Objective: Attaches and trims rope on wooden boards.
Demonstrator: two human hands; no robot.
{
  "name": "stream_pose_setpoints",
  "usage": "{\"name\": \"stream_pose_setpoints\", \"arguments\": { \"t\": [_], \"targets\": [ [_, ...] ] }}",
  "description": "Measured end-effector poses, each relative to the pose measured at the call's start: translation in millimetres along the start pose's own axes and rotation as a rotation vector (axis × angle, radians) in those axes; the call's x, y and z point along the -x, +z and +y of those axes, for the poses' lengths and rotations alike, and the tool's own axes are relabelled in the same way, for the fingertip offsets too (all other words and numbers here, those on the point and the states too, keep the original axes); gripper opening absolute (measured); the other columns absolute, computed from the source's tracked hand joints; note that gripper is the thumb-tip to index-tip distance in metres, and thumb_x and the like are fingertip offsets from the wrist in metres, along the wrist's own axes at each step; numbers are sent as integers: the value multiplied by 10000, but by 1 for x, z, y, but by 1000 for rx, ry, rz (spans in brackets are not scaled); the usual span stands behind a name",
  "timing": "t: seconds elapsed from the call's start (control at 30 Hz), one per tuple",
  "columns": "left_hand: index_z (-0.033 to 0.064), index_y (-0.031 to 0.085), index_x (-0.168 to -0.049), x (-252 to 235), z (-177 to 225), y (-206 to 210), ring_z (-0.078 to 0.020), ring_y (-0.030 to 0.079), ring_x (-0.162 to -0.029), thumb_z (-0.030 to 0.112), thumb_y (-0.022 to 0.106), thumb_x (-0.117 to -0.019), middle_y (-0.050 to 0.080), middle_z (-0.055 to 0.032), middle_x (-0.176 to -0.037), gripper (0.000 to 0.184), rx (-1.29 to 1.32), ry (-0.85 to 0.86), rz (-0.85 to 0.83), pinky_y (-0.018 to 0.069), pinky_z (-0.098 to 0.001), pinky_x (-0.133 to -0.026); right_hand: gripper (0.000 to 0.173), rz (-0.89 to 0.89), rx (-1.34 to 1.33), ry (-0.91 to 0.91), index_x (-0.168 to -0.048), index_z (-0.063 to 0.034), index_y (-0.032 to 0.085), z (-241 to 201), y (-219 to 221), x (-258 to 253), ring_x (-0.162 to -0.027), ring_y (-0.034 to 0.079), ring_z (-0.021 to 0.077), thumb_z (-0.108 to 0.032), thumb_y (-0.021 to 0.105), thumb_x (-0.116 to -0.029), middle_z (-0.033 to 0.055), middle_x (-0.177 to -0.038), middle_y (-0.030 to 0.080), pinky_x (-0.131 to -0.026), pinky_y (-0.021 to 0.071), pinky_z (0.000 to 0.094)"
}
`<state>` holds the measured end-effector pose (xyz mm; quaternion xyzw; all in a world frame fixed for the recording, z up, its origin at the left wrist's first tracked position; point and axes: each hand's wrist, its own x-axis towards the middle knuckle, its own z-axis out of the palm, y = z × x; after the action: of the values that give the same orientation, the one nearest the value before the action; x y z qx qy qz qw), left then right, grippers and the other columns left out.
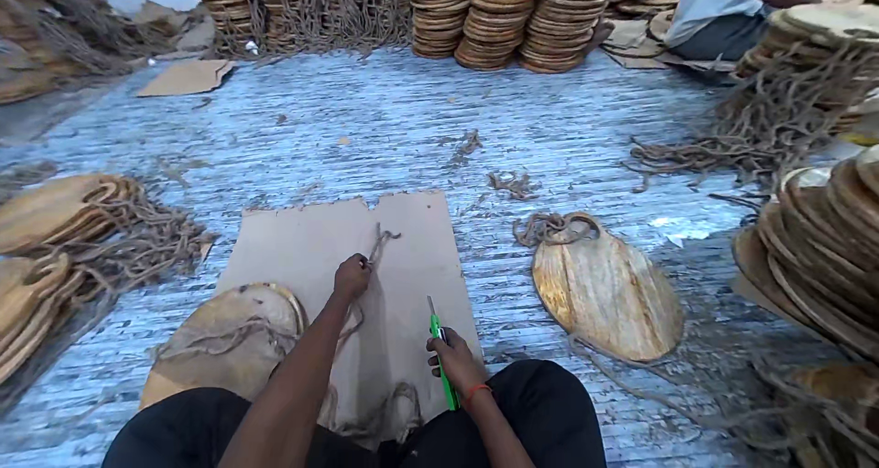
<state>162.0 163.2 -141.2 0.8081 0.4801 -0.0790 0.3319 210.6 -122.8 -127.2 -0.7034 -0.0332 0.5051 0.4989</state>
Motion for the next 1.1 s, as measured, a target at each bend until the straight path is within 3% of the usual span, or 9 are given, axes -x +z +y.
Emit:
{"name": "stream_pose_setpoints", "arguments": {
  "t": [0.1, 0.17, 0.33, 0.5, 0.63, 0.77, 0.9, 1.0, 1.1],
  "targets": [
    [-12, 517, -1418, 24, 5, 9, -322, 681, -969, 201, 469, -1107, 647, -245, -1196, 380, 436, 97, -67, 555, -484, -884, 337, -3, -7, 8, -1395, -8, 502, -3, 0, 3, -812, 667, 200, -143, 470, -1088, 136, -1111, 660, -680, 552, 347],
    [14, 513, -1422, 60, 20, 2, -203, 660, -831, 183, 408, -1125, 627, -177, -1190, 358, 631, 137, -202, 571, -369, -761, 341, -19, -9, 14, -1404, -6, 487, -6, 1, 5, -818, 670, 195, -138, 459, -1090, 135, -1105, 665, -684, 551, 339],
    [44, 642, -1256, 130, 26, -13, -33, 468, -580, 127, 497, -1085, 698, -24, -983, 239, 659, 231, -381, 386, -191, -519, 343, -176, -51, 18, -1416, -32, 488, -9, 3, 13, -791, 665, 165, -165, 411, -1110, 107, -1056, 693, -676, 538, 304],
    [34, 710, -1092, 169, 0, -6, -50, 524, -645, 130, 770, -921, 671, -15, -859, 205, 610, 262, -285, 433, -223, -585, 307, -277, -84, -96, -1336, -32, 568, -10, 15, 30, -581, 509, 75, -157, 447, -1083, 33, -891, 640, -530, 439, 222],
    [49, 709, -1109, 188, -20, 3, -55, 532, -687, 165, 710, -975, 676, -18, -927, 177, 683, 239, -236, 437, -235, -622, 325, -305, -37, -160, -1286, -30, 577, -4, 28, 41, -553, 485, 65, -275, 466, -1105, 12, -814, 591, -506, 424, 209],
    [8, 641, -1176, 204, -21, -1, -123, 686, -842, 208, 508, -1091, 698, -75, -1083, 256, 774, 213, -314, 577, -292, -779, 426, -280, 5, -207, -1162, -19, 618, 2, 41, 46, -547, 485, 80, -355, 358, -1129, -5, -712, 534, -512, 432, 222],
    [57, 678, -1136, 213, -21, -7, -24, 488, -568, 234, 412, -1121, 678, 18, -849, 320, 766, 230, -321, 408, -189, -538, 492, -221, -33, -238, -1012, -11, 617, 4, 50, 50, -524, 485, 79, -370, 305, -1136, -10, -652, 509, -506, 440, 223],
    [64, 687, -1139, 216, -23, -7, -12, 402, -529, 235, 411, -1120, 637, 34, -798, 325, 762, 268, -306, 333, -185, -505, 504, -206, -21, -264, -934, -22, 603, 7, 51, 52, -501, 476, 71, -373, 302, -1136, -16, -622, 498, -489, 432, 213],
    [71, 696, -1120, 218, -25, -5, -15, 419, -552, 233, 430, -1112, 631, 41, -804, 311, 750, 320, -287, 344, -189, -522, 530, -197, -28, -281, -911, -23, 599, 10, 52, 51, -489, 470, 72, -390, 289, -1135, -14, -614, 497, -475, 425, 213]
  ]
}}
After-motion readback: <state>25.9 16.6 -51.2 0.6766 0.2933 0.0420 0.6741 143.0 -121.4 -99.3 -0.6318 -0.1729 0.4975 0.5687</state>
